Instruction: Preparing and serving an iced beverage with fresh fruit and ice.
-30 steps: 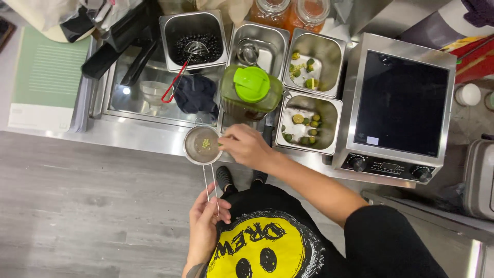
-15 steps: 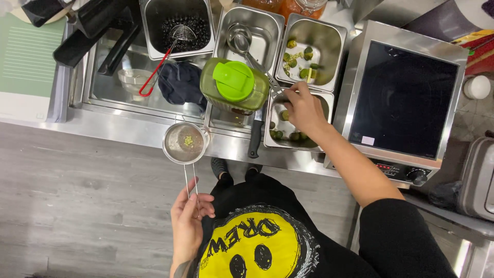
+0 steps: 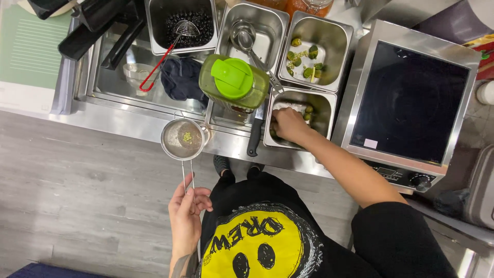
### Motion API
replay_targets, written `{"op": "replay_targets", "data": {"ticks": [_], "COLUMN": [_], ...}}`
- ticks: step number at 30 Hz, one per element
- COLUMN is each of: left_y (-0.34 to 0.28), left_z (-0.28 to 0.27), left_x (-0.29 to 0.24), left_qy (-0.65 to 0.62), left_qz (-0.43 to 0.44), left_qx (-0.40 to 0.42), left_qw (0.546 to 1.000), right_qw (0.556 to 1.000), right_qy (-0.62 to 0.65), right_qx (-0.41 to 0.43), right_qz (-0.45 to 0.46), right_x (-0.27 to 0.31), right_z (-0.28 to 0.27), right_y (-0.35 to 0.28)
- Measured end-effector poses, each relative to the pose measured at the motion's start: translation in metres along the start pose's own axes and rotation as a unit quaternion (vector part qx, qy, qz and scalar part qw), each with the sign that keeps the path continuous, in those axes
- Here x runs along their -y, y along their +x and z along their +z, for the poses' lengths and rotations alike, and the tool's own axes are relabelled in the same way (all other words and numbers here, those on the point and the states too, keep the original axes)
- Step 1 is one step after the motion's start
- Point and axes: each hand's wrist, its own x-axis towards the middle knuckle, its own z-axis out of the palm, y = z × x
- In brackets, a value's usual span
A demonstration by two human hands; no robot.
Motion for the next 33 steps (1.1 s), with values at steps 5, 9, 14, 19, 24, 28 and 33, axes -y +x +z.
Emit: {"op": "replay_targets", "data": {"ticks": [5,9,14,19,24,28,33], "left_y": [0.000,-0.001,-0.006,-0.007,-0.008,-0.006,-0.001], "left_z": [-0.001,0.000,0.000,0.001,-0.001,-0.005,-0.011], "left_x": [0.003,0.003,-0.001,-0.004,-0.006,-0.011,-0.009], "left_qy": [-0.022,-0.013,-0.013,-0.019,-0.007,0.017,0.002], "left_qz": [0.014,0.014,0.011,0.007,0.009,-0.004,-0.012], "left_qx": [0.000,0.003,0.037,0.066,0.130,0.138,0.153], "left_qw": [1.000,1.000,0.999,0.998,0.991,0.990,0.988], "right_qw": [0.924,0.864,0.911,0.877,0.856,0.869,0.902], "right_qy": [0.360,0.470,0.085,-0.162,-0.248,-0.290,-0.205], "right_qx": [-0.117,-0.064,-0.105,-0.057,-0.050,-0.013,-0.079], "right_qz": [-0.049,-0.170,-0.390,-0.450,-0.450,-0.401,-0.373], "right_x": [0.014,0.107,0.209,0.238,0.250,0.254,0.252], "right_z": [-0.022,-0.050,-0.051,-0.031,-0.023,-0.027,-0.027], "right_y": [-0.049,-0.075,-0.026,0.012,0.020,0.019,0.020]}}
